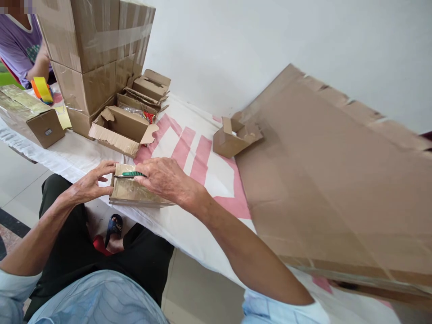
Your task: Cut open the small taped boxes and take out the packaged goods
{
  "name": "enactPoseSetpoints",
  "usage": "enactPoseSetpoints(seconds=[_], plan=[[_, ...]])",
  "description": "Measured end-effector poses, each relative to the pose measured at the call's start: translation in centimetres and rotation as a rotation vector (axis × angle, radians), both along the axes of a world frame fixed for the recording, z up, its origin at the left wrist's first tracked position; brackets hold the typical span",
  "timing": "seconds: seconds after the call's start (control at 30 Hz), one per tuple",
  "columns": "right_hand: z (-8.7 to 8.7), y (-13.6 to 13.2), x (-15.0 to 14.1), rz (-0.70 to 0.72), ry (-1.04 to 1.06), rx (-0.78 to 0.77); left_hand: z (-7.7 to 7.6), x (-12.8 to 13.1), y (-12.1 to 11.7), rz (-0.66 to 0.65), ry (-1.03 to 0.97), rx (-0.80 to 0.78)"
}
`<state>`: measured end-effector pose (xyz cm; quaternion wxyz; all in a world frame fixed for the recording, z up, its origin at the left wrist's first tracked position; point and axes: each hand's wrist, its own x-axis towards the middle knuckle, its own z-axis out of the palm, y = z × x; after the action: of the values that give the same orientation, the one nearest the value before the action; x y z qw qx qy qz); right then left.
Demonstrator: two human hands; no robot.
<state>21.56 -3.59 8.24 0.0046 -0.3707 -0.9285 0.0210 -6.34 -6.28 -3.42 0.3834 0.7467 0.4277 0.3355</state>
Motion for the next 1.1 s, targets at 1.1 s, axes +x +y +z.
enactPoseSetpoints(seconds=[1.1], plan=[[2.1, 0.4, 4.4, -0.121, -0.062, -0.004, -0.3, 0.4, 2.0, 0.128, 0.01, 0.051]])
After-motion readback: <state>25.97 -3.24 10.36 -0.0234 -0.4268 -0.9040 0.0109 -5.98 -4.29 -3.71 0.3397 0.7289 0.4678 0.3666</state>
